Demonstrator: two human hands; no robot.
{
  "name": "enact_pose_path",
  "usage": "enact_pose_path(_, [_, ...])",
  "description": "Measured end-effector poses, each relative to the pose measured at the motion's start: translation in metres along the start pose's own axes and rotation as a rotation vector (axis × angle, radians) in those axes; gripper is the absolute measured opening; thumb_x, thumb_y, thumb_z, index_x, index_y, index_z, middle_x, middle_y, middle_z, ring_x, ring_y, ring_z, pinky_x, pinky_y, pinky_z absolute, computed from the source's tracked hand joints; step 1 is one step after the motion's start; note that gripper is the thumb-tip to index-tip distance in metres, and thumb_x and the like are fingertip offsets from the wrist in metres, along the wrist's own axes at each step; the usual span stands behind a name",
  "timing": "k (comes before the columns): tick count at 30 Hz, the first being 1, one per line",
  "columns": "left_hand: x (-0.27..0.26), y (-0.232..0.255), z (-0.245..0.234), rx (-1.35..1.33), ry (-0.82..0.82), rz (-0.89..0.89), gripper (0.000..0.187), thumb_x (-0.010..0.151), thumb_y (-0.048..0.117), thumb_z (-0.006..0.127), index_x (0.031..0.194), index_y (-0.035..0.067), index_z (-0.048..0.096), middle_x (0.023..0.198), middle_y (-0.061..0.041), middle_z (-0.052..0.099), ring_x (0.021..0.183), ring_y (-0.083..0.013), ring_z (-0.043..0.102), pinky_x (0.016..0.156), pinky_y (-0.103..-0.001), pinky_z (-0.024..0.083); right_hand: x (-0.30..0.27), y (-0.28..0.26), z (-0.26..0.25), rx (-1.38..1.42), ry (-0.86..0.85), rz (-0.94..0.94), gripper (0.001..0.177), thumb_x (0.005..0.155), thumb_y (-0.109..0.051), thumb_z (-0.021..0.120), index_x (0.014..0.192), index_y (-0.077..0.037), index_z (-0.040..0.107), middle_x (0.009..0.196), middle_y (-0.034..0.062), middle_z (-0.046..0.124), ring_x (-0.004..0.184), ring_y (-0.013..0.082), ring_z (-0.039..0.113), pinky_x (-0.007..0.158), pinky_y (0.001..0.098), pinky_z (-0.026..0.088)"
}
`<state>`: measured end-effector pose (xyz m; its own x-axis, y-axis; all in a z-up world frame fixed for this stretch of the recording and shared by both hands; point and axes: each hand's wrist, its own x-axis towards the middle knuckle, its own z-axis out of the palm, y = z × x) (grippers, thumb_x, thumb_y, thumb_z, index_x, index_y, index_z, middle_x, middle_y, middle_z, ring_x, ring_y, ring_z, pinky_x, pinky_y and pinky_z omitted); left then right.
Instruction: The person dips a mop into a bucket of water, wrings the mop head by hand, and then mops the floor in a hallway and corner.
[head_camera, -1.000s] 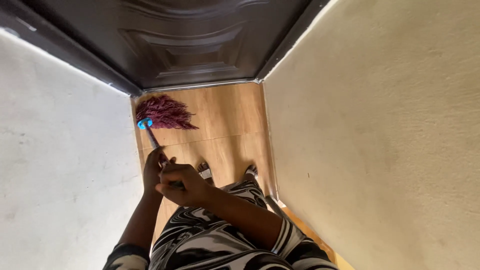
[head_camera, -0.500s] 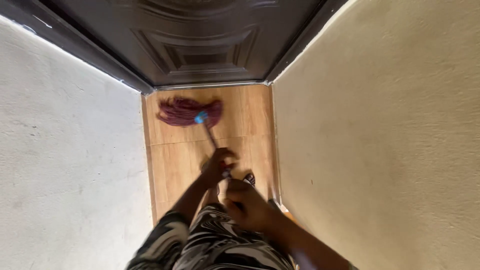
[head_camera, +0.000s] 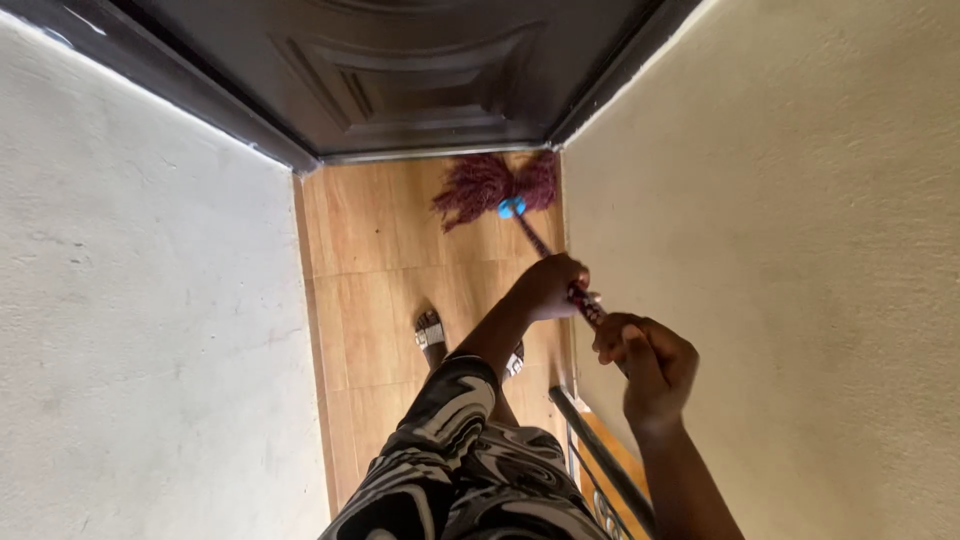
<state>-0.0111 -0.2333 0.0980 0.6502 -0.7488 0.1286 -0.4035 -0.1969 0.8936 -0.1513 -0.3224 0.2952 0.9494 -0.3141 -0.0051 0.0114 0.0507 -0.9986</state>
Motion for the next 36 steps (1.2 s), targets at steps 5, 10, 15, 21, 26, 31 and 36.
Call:
enact_pose_path(5, [-0.016,-0.024,-0.048,0.089,0.115,0.173,0.021,0.054,0.015,0.074,0.073,0.011,0.065,0.073,-0.011,0.061,0.069,-0.0349,0.062,0.062,-0.048,0.052,0.012,-0.018,0.042,-0.256,-0.203,0.081,0.011,0.083,0.005,0.067,0.090,-0.001,0.061,0.106,0.0103,0.066,0.103,0.0206,0.066,0.085,0.0349,0.058])
enact_pose_path(10, [-0.066,-0.034,-0.074,0.039,0.224,0.103,0.027,0.076,0.013,0.074,0.070,0.007,0.049,0.070,-0.011,0.053,0.071,-0.0324,0.058,0.065,-0.042,0.050,0.007,-0.008,0.087,-0.347,-0.384,-0.170,0.023,0.080,0.005,0.078,0.089,-0.005,0.058,0.098,0.0112,0.067,0.113,0.0294,0.070,0.104,0.0427,0.054])
enact_pose_path(15, [-0.105,-0.030,-0.109,0.087,0.252,0.016,0.027,0.077,0.014,0.073,0.069,0.006,0.049,0.070,-0.013,0.053,0.072,-0.0349,0.057,0.064,-0.042,0.050,0.006,0.005,0.108,-0.213,-0.507,-0.191,0.024,0.078,0.007,0.073,0.089,-0.006,0.055,0.093,0.0079,0.067,0.103,0.0249,0.070,0.118,0.0475,0.051])
enact_pose_path(21, [-0.170,-0.036,-0.140,0.178,0.313,-0.191,0.024,0.074,0.016,0.076,0.068,0.007,0.054,0.071,-0.013,0.058,0.074,-0.0365,0.060,0.065,-0.044,0.050,0.003,0.008,0.139,-0.172,-0.689,-0.011,0.024,0.075,0.007,0.068,0.092,-0.004,0.056,0.109,0.0117,0.066,0.114,0.0273,0.068,0.098,0.0400,0.052])
enact_pose_path(26, [-0.207,-0.035,-0.144,0.318,0.386,-0.379,0.021,0.067,0.014,0.077,0.067,0.006,0.057,0.072,-0.012,0.060,0.077,-0.0366,0.062,0.066,-0.045,0.050,0.012,0.037,0.153,-0.002,-0.765,-0.074,0.021,0.076,0.011,0.063,0.087,-0.004,0.052,0.095,0.0098,0.063,0.091,0.0217,0.064,0.093,0.0364,0.053])
enact_pose_path(31, [-0.208,-0.017,-0.117,0.227,0.545,-0.320,0.023,0.073,0.013,0.081,0.072,0.008,0.058,0.072,-0.009,0.061,0.073,-0.0330,0.061,0.065,-0.043,0.050,0.013,0.024,0.145,0.012,-0.830,-0.011,0.023,0.073,0.012,0.060,0.082,-0.005,0.047,0.088,0.0074,0.057,0.081,0.0209,0.059,0.078,0.0342,0.052])
enact_pose_path(36, [-0.187,0.006,-0.086,0.057,0.459,-0.219,0.029,0.069,0.010,0.084,0.069,0.007,0.055,0.072,-0.010,0.056,0.070,-0.0319,0.057,0.064,-0.042,0.047,0.000,-0.030,0.115,-0.266,-0.849,-0.116,0.026,0.068,0.013,0.063,0.077,-0.005,0.046,0.082,0.0079,0.055,0.080,0.0256,0.058,0.073,0.0367,0.049])
